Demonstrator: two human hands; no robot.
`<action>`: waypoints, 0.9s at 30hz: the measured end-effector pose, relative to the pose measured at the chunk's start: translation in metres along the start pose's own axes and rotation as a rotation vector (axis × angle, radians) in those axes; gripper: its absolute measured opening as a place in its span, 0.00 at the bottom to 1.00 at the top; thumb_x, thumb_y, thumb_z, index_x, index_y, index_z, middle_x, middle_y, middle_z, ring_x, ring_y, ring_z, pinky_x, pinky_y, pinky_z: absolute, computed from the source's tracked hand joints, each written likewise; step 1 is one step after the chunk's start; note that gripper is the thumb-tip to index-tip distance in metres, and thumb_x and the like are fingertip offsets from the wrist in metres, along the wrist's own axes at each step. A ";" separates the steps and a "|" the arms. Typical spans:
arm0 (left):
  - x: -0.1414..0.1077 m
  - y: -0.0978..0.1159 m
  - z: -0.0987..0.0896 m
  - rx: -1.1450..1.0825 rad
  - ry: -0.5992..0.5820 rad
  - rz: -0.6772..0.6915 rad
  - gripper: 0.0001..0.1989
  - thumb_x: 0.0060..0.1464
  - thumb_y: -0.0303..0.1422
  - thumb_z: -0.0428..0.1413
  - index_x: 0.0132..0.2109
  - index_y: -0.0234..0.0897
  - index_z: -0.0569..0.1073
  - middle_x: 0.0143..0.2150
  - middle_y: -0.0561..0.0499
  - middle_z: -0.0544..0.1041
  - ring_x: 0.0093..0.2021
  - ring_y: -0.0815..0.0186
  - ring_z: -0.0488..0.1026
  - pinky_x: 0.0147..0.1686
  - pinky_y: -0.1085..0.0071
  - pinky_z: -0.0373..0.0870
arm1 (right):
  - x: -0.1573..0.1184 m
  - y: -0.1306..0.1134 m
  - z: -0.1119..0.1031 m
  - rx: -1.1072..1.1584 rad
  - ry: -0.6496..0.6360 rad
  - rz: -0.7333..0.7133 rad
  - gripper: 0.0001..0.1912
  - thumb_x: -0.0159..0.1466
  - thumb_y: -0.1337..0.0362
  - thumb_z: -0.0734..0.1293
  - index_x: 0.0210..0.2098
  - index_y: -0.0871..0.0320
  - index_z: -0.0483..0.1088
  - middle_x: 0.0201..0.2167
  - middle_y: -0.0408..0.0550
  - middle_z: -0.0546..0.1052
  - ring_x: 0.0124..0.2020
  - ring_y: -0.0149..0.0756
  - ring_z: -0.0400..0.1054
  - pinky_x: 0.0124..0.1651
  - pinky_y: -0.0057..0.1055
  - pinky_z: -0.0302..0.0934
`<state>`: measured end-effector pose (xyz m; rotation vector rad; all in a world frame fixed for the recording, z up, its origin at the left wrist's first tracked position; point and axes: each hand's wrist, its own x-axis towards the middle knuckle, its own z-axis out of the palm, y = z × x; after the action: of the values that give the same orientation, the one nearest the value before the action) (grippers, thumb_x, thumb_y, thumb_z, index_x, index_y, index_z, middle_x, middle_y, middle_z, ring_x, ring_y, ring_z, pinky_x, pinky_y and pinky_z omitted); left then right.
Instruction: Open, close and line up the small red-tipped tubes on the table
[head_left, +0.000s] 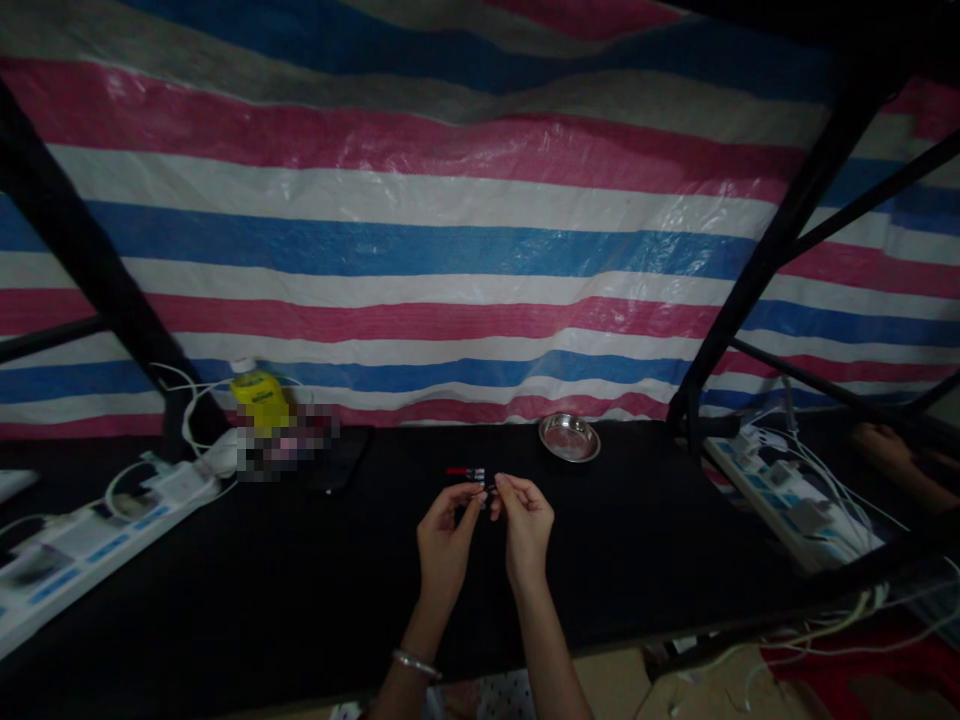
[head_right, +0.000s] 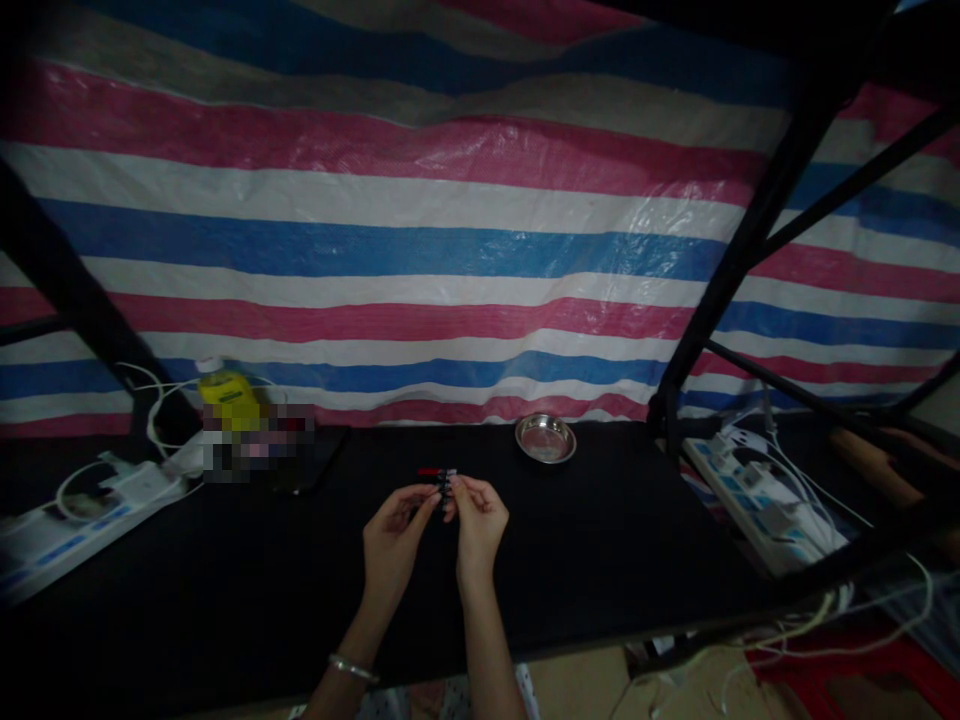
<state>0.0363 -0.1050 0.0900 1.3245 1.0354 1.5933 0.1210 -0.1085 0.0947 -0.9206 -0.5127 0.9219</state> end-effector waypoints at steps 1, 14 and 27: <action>0.000 0.001 0.000 -0.003 -0.002 -0.002 0.10 0.45 0.36 0.60 0.34 0.34 0.74 0.33 0.48 0.77 0.35 0.65 0.74 0.38 0.68 0.72 | 0.000 0.000 0.000 0.002 0.004 -0.004 0.16 0.47 0.56 0.74 0.28 0.62 0.72 0.16 0.41 0.70 0.16 0.25 0.60 0.21 0.25 0.54; 0.002 -0.002 -0.001 0.110 -0.079 0.037 0.08 0.47 0.35 0.59 0.34 0.36 0.75 0.32 0.50 0.77 0.34 0.66 0.73 0.37 0.70 0.71 | -0.003 0.004 0.001 0.027 0.025 0.031 0.16 0.45 0.57 0.75 0.26 0.62 0.73 0.16 0.42 0.71 0.18 0.26 0.61 0.21 0.24 0.55; 0.018 -0.014 -0.016 0.599 -0.342 0.276 0.23 0.45 0.34 0.58 0.51 0.43 0.69 0.50 0.47 0.72 0.51 0.59 0.67 0.50 0.60 0.62 | 0.002 0.029 -0.008 0.256 -0.015 0.414 0.15 0.43 0.64 0.75 0.31 0.61 0.74 0.27 0.48 0.77 0.29 0.33 0.71 0.32 0.27 0.67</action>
<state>0.0197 -0.0848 0.0814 2.1368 1.1951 1.2094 0.1149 -0.1019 0.0664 -0.7979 -0.2090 1.3362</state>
